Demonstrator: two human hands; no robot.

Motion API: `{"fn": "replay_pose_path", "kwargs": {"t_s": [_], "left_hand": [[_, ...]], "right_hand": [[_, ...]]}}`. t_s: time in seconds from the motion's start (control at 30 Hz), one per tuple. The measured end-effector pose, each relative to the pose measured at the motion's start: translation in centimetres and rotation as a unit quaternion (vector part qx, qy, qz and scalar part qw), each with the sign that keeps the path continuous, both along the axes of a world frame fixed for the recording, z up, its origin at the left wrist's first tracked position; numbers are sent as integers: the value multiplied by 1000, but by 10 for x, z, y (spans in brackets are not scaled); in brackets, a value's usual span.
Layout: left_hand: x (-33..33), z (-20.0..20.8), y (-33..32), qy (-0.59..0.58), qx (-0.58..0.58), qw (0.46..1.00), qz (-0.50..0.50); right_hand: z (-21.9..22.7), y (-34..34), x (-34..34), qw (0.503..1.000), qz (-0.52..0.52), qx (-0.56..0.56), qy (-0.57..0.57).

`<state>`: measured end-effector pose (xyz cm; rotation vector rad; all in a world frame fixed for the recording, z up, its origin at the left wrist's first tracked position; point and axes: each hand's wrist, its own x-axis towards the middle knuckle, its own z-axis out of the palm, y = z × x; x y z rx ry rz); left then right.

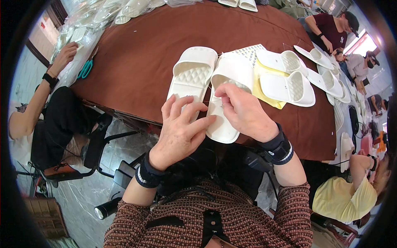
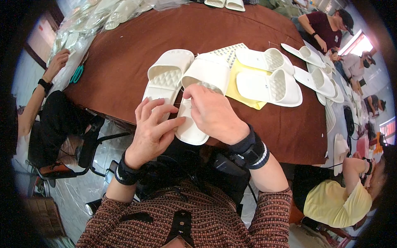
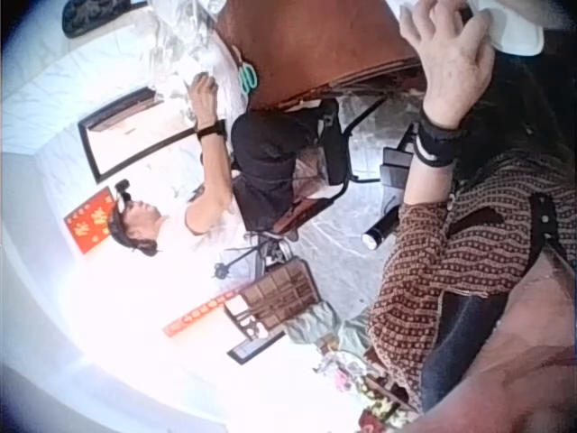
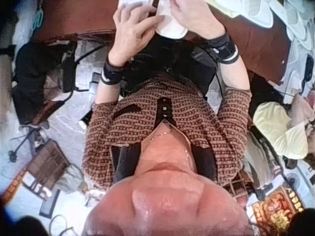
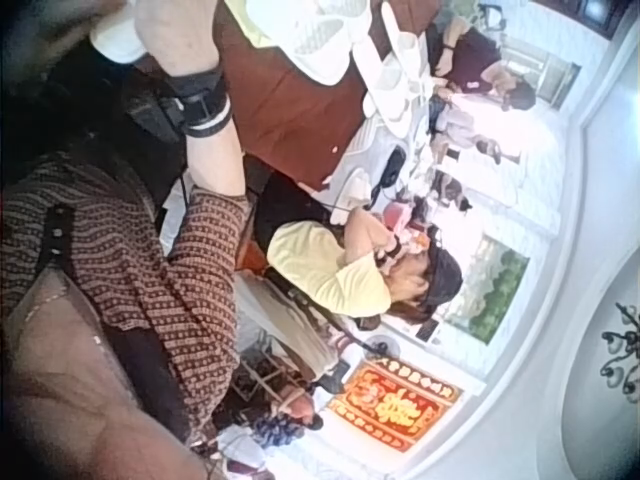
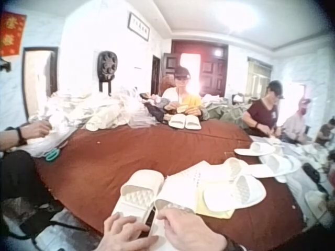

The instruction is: Inspecting and sorting white foam slippers at a manufacturing station.

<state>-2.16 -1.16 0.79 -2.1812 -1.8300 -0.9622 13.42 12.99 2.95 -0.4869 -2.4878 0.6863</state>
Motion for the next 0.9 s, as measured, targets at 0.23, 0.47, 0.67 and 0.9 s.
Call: {"fn": "replay_pose_path", "kwargs": {"t_s": [0.23,0.47,0.67,0.9], "left_hand": [[1,0,0,-2,-5,1000,3],[-1,-2,1,6,6,1000,-5],[-1,-2,2,-1,-4,1000,-3],[1,-2,2,8,0,1000,4]], "right_hand": [[21,-1,16,987,21,-158,2],[31,1,32,993,24,-109,-49],[21,5,31,990,-1,-82,-115],[14,4,35,997,7,-48,-67]]}}
